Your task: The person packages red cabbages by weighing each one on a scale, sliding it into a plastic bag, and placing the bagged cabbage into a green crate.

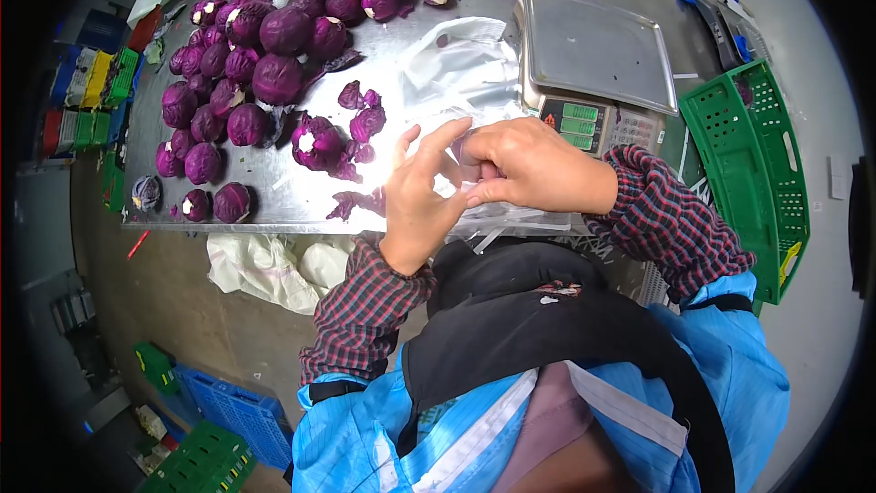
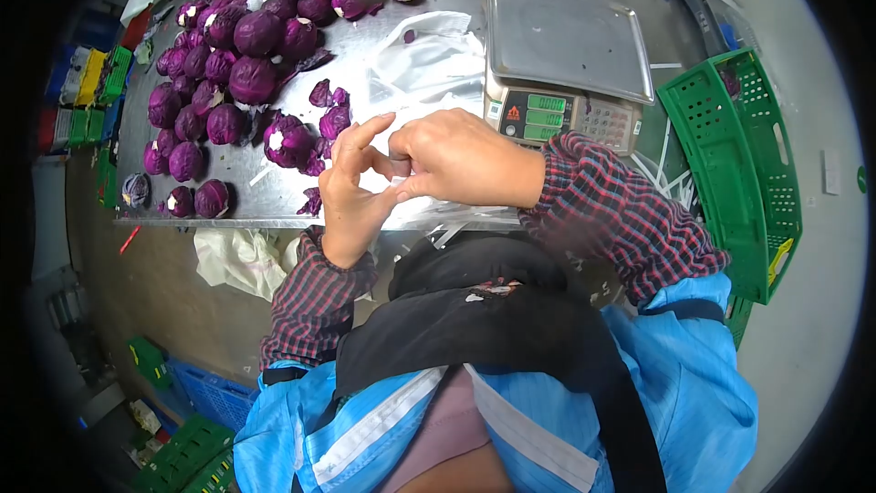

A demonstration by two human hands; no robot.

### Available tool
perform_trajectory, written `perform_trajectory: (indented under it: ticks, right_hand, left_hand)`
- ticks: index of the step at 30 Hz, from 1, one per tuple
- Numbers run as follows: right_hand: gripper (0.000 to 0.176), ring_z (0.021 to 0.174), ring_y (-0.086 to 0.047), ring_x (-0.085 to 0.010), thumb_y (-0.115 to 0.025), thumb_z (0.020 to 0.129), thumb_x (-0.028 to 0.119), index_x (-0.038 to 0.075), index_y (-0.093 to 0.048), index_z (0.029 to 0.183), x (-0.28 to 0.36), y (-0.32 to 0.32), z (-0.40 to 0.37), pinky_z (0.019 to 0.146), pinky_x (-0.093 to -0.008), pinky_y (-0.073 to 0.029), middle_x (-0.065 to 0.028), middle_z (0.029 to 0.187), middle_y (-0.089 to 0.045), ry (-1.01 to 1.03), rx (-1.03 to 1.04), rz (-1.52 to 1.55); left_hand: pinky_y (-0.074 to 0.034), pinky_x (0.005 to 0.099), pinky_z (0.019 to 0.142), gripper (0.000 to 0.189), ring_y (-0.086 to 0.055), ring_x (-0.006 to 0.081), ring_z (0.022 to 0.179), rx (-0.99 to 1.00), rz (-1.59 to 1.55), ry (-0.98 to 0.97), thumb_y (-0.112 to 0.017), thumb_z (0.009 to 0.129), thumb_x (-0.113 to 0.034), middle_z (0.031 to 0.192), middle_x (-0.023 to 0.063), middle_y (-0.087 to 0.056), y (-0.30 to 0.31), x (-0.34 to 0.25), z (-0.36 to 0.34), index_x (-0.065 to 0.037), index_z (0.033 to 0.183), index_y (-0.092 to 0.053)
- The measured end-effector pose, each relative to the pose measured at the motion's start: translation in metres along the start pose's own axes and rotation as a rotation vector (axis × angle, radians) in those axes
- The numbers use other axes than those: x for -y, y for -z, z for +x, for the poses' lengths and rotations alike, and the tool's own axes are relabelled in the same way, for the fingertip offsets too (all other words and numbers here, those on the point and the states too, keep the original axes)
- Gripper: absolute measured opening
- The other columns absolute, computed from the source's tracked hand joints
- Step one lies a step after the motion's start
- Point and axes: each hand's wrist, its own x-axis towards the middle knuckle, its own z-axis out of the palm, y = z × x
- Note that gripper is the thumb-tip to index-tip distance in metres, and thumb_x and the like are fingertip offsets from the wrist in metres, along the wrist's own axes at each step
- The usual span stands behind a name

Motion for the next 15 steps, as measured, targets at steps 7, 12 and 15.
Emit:
perform_trajectory:
  ticks: [7,12,15]
  right_hand:
    - [0.026,0.063,-0.059,-0.0249,-0.073,0.076,0.020,-0.001,-0.058,0.078,-0.004,-0.004,-0.002,0.059,-0.0369,-0.044,-0.0110,0.065,-0.055,0.019,0.028,0.059]
    - [0.034,0.063,-0.045,-0.0112,-0.076,0.073,0.031,0.007,-0.051,0.074,0.032,0.068,-0.057,0.056,-0.0261,-0.036,-0.0017,0.072,-0.050,-0.316,-0.348,0.786]
    - [0.030,0.063,-0.039,-0.0117,-0.072,0.082,0.013,0.014,-0.043,0.073,0.021,0.167,-0.134,0.061,-0.0286,-0.036,0.0005,0.073,-0.040,0.349,-0.704,1.412]
  left_hand:
    - [-0.034,0.0423,0.104,0.075,-0.063,0.0125,0.063,-0.007,0.078,-0.109,-0.083,0.056,-0.002,0.086,0.0020,-0.066,0.001,0.003,0.000,-0.008,0.126,-0.054]
    - [-0.035,0.0418,0.102,0.070,-0.063,0.0129,0.065,-0.020,-0.071,-0.016,-0.081,0.064,-0.005,0.075,0.0009,-0.064,0.003,0.003,-0.008,-0.007,0.127,-0.052]
    - [-0.037,0.0447,0.102,0.065,-0.064,0.0143,0.070,0.021,-0.076,-0.030,-0.080,0.068,-0.006,0.071,0.0023,-0.063,0.013,0.006,-0.021,-0.006,0.127,-0.052]
